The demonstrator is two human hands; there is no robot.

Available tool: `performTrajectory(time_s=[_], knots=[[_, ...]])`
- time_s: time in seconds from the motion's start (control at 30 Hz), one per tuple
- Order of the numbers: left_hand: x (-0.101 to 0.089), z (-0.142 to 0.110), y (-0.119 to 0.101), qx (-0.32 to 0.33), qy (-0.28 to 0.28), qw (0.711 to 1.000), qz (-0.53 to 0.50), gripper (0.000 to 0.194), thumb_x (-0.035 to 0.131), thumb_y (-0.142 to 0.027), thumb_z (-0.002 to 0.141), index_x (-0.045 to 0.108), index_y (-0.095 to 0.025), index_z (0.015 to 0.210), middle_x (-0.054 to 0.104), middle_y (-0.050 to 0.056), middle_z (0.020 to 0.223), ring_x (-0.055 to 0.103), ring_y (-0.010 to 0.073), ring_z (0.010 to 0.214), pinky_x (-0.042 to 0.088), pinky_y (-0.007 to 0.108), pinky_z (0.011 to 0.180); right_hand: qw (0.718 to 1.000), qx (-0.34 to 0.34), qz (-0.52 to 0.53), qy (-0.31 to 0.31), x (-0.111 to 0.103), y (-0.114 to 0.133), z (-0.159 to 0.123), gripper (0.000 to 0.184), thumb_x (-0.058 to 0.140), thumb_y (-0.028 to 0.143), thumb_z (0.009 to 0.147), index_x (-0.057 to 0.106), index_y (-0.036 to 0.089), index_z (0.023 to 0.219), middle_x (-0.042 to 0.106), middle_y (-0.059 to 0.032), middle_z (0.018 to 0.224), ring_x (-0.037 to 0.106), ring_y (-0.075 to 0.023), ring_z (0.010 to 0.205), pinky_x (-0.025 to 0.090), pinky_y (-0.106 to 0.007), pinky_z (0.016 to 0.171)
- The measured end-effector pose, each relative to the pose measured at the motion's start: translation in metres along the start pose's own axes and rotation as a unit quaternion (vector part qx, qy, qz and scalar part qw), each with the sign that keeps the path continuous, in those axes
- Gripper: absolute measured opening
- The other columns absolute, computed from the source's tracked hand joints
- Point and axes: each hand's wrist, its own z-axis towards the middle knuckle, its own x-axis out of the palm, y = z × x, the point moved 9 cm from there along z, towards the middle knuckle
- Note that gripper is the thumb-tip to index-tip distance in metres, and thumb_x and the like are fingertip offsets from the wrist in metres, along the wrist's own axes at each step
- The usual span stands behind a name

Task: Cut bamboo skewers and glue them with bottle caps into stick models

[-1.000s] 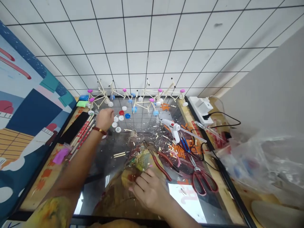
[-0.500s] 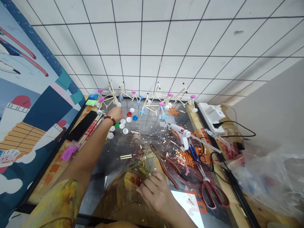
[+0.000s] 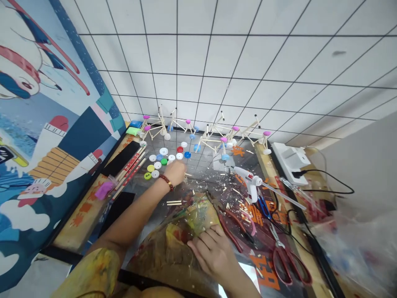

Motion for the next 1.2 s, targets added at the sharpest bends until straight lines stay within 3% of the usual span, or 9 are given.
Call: performTrajectory(time_s=[0.13, 0.23, 0.33, 0.53, 0.73, 0.93, 1.03, 1.13, 1.2], knots=[[0.011, -0.014, -0.018, -0.003, -0.008, 0.996, -0.090, 0.018, 0.062, 0.002, 0.067, 0.067, -0.013, 0.076, 0.069, 0.018, 0.101, 0.061, 0.0311, 0.110, 0.045, 0.042, 0.097, 1.000, 0.008, -0.002, -0.027, -0.006, -0.004, 0.003, 0.017, 0.062, 0.017, 0.090, 0.059, 0.018, 0.073, 0.057, 0.0006, 0.063, 0.048, -0.0139, 0.061, 0.032, -0.034, 0.068], [0.026, -0.027, -0.026, -0.004, 0.019, 0.980, -0.198, 0.010, 0.059, -0.006, 0.078, 0.065, -0.014, 0.080, 0.071, 0.010, 0.083, 0.069, 0.0215, 0.084, 0.054, 0.036, 0.081, 0.999, 0.033, -0.013, -0.031, -0.006, -0.011, 0.004, 0.019, 0.061, 0.019, 0.091, 0.059, 0.018, 0.072, 0.058, -0.0001, 0.064, 0.049, -0.0139, 0.063, 0.032, -0.033, 0.068], [0.039, -0.034, -0.019, -0.030, 0.049, 0.953, -0.297, 0.009, 0.055, -0.009, 0.083, 0.063, -0.013, 0.085, 0.070, 0.006, 0.071, 0.065, 0.0128, 0.058, 0.056, 0.028, 0.061, 0.997, 0.061, -0.030, -0.030, -0.006, -0.021, 0.002, 0.021, 0.060, 0.021, 0.091, 0.059, 0.018, 0.071, 0.059, -0.0004, 0.064, 0.049, -0.0137, 0.064, 0.032, -0.033, 0.069], [0.045, -0.027, -0.001, -0.086, 0.052, 0.930, -0.354, 0.008, 0.058, -0.009, 0.080, 0.065, -0.012, 0.084, 0.069, 0.004, 0.068, 0.062, 0.0093, 0.051, 0.052, 0.020, 0.051, 0.996, 0.061, -0.050, -0.033, -0.007, -0.022, 0.001, 0.023, 0.060, 0.024, 0.092, 0.060, 0.017, 0.070, 0.059, -0.0004, 0.065, 0.048, -0.0129, 0.064, 0.031, -0.032, 0.070], [0.031, -0.015, 0.006, -0.088, 0.022, 0.948, -0.305, 0.017, 0.054, -0.019, 0.084, 0.071, -0.014, 0.087, 0.074, 0.006, 0.076, 0.066, 0.0133, 0.060, 0.051, 0.022, 0.052, 0.996, 0.052, -0.052, -0.041, -0.009, -0.019, 0.001, 0.022, 0.061, 0.025, 0.092, 0.061, 0.017, 0.072, 0.058, -0.0003, 0.064, 0.047, -0.0134, 0.064, 0.031, -0.033, 0.071], [-0.005, -0.007, 0.010, -0.064, -0.084, 0.976, -0.191, 0.014, 0.064, -0.019, 0.076, 0.074, -0.018, 0.086, 0.074, 0.008, 0.094, 0.066, 0.0248, 0.096, 0.050, 0.036, 0.087, 0.997, 0.045, -0.056, -0.036, -0.011, -0.017, 0.001, 0.023, 0.060, 0.026, 0.092, 0.060, 0.018, 0.070, 0.058, -0.0001, 0.064, 0.047, -0.0139, 0.065, 0.032, -0.034, 0.071], [-0.018, -0.009, -0.006, -0.038, -0.143, 0.988, -0.049, 0.013, 0.064, -0.020, 0.076, 0.075, -0.018, 0.084, 0.071, 0.013, 0.103, 0.060, 0.0316, 0.110, 0.045, 0.041, 0.094, 0.998, 0.039, -0.050, -0.028, -0.009, -0.015, 0.000, 0.022, 0.059, 0.026, 0.092, 0.061, 0.018, 0.071, 0.058, -0.0002, 0.065, 0.048, -0.0140, 0.065, 0.032, -0.034, 0.071], [-0.004, -0.006, -0.027, -0.004, -0.116, 0.989, 0.095, 0.018, 0.064, -0.031, 0.079, 0.074, -0.017, 0.075, 0.071, 0.016, 0.093, 0.063, 0.0334, 0.099, 0.048, 0.041, 0.083, 0.998, 0.039, -0.047, -0.026, -0.010, -0.013, -0.002, 0.022, 0.059, 0.026, 0.092, 0.060, 0.018, 0.072, 0.059, -0.0003, 0.066, 0.048, -0.0143, 0.066, 0.033, -0.034, 0.071], [0.012, -0.003, -0.034, 0.008, -0.078, 0.990, 0.113, 0.018, 0.066, -0.030, 0.078, 0.074, -0.016, 0.071, 0.071, 0.016, 0.086, 0.065, 0.0321, 0.091, 0.048, 0.039, 0.077, 0.998, 0.041, -0.044, -0.032, -0.012, -0.013, -0.002, 0.021, 0.060, 0.025, 0.092, 0.060, 0.018, 0.072, 0.059, -0.0003, 0.066, 0.048, -0.0145, 0.066, 0.033, -0.034, 0.072]])
